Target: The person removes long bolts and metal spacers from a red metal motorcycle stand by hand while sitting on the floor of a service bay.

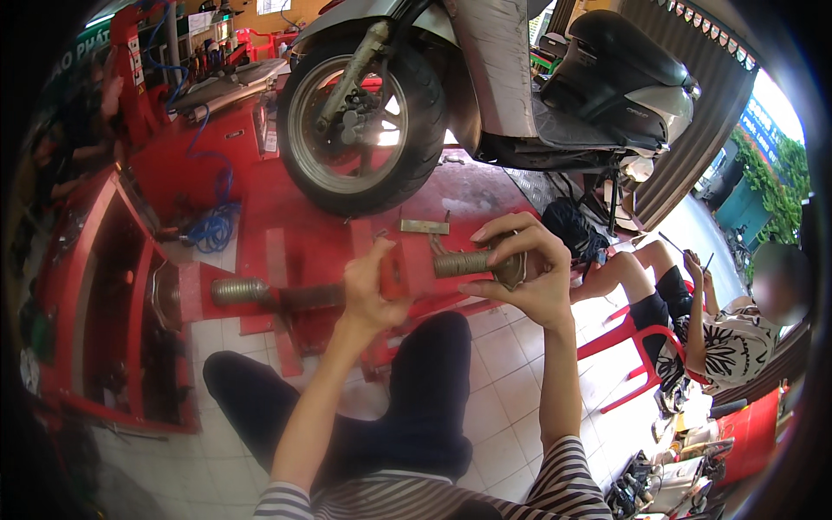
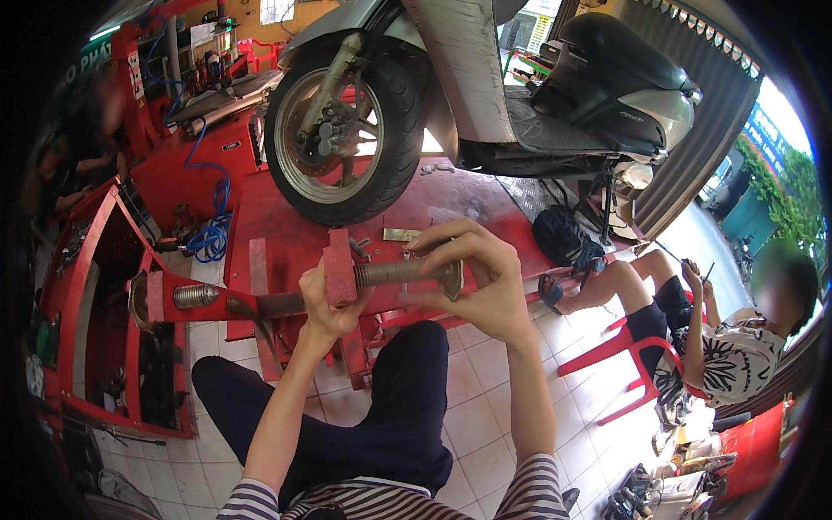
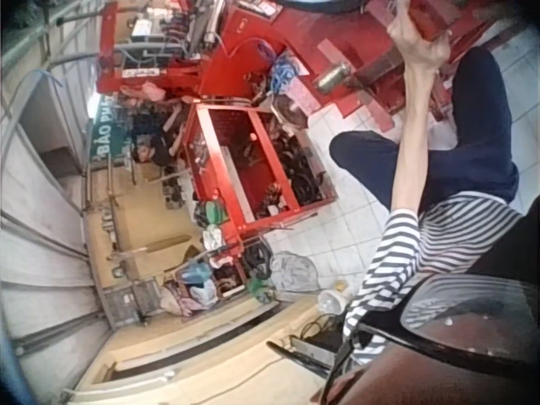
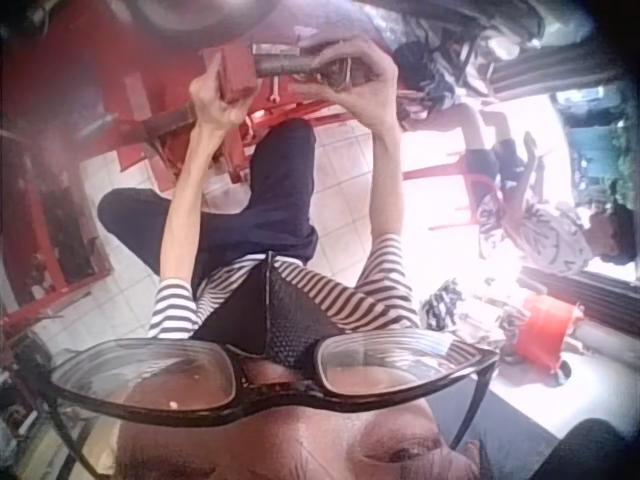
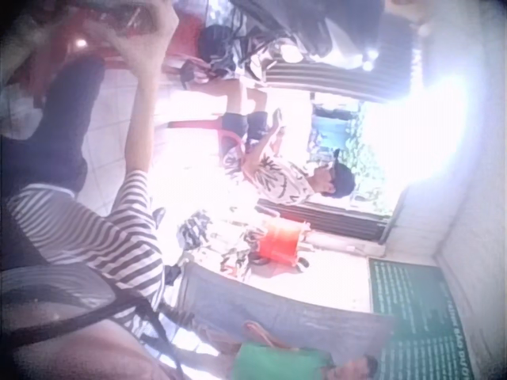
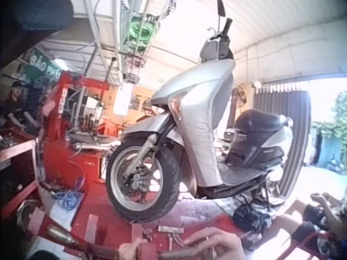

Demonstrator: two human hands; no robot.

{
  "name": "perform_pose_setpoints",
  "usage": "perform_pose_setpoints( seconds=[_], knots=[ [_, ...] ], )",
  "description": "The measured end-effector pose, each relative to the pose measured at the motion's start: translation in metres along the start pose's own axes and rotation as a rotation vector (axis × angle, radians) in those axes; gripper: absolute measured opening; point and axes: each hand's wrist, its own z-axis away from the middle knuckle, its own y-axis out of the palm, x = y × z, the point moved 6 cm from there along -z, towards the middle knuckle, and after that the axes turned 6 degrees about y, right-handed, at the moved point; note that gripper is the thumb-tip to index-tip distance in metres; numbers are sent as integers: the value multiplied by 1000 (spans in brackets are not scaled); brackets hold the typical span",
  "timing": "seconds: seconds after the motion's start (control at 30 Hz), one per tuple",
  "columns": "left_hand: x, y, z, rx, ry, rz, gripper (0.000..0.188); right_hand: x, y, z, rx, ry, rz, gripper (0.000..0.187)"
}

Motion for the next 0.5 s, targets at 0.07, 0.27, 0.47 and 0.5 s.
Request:
perform_pose_setpoints(
  seconds=[0.07, 0.27, 0.47, 0.5],
  knots=[
    [-6, -1, -6, -30, 3, 28, 37, 6, 1, -1, 12, 2, 35, 52],
    [-4, -1, -13, 1, -27, -92, 56, -9, -6, -3, -89, 472, -287, 37],
    [-4, -4, -15, 14, -91, -240, 32, -1, -11, -10, -41, 285, -320, 27],
    [-3, -3, -15, 14, -96, -249, 32, 0, -12, -10, -28, 184, -278, 29]
  ],
)
